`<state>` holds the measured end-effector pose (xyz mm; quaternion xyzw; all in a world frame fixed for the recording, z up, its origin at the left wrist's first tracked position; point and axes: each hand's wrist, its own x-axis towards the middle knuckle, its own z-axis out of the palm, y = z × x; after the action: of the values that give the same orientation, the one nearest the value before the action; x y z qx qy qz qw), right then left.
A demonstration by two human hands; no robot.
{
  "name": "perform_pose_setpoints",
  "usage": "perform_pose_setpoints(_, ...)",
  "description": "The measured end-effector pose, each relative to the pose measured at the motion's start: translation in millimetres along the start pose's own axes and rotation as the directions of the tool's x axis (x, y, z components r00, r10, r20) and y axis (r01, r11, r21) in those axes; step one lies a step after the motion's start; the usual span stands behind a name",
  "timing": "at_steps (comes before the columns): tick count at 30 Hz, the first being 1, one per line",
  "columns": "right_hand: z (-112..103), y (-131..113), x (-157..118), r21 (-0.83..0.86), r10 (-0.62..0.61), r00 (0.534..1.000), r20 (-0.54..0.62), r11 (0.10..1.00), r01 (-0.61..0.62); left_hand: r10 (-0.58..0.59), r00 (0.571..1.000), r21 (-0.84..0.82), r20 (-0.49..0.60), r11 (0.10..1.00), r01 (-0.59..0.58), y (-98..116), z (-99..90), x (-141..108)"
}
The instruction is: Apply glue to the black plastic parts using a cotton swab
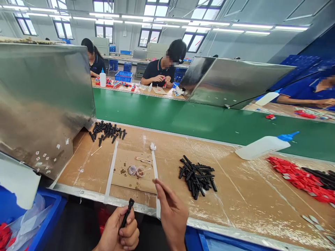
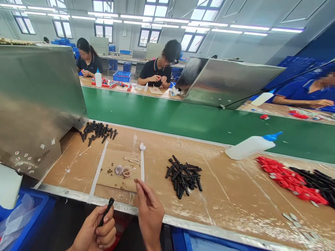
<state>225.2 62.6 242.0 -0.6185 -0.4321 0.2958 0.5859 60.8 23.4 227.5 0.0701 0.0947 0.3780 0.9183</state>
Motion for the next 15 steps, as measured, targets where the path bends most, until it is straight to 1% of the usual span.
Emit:
perform_pose_setpoints(1, 0, -1, -10, 0.126, 0.132, 0.991, 0.038, 0.983, -0.135, -0.003, 1.000, 0.003, 0.009, 1.000, 0.002, 0, 1.4, -1)
perform_pose_setpoints(2, 1, -3, -19, 0.233, 0.241, 0.967, 0.086, 0.938, -0.255, 0.002, 1.000, 0.004, 0.016, 1.000, -0.002, 0, 2.8, -2)
perform_pose_setpoints(3, 2, -4, -26, 0.311, 0.320, 0.937, 0.141, 0.884, -0.349, 0.010, 1.000, 0.007, 0.018, 1.000, -0.010, 1, 4.2, -4)
perform_pose_setpoints(5, 5, -6, -39, 0.382, 0.396, 0.885, 0.245, 0.800, -0.464, 0.017, 1.000, 0.016, 0.016, 1.000, -0.017, 1, 6.6, -6)
perform_pose_setpoints(7, 9, -7, -52, 0.375, 0.402, 0.829, 0.390, 0.753, -0.541, 0.011, 0.999, 0.021, 0.033, 1.000, -0.012, 0, 8.2, -8)
perform_pose_setpoints(9, 11, -4, -65, 0.368, 0.369, 0.747, 0.552, 0.696, -0.616, -0.016, 0.998, 0.017, 0.062, 1.000, 0.015, -3, 8.8, -11)
perform_pose_setpoints(11, 14, 0, -77, 0.386, 0.350, 0.669, 0.656, 0.607, -0.695, -0.042, 0.995, 0.010, 0.091, 0.999, 0.041, -7, 8.5, -15)
perform_pose_setpoints(12, 15, 3, -83, 0.402, 0.356, 0.648, 0.673, 0.559, -0.725, -0.055, 0.994, 0.013, 0.099, 0.998, 0.054, -9, 8.0, -18)
perform_pose_setpoints(13, 15, 5, -88, 0.421, 0.371, 0.640, 0.673, 0.520, -0.743, -0.069, 0.993, 0.020, 0.101, 0.998, 0.067, -11, 7.5, -20)
perform_pose_setpoints(15, 15, 8, -95, 0.457, 0.397, 0.647, 0.650, 0.476, -0.751, -0.088, 0.993, 0.040, 0.080, 0.996, 0.085, -16, 5.7, -23)
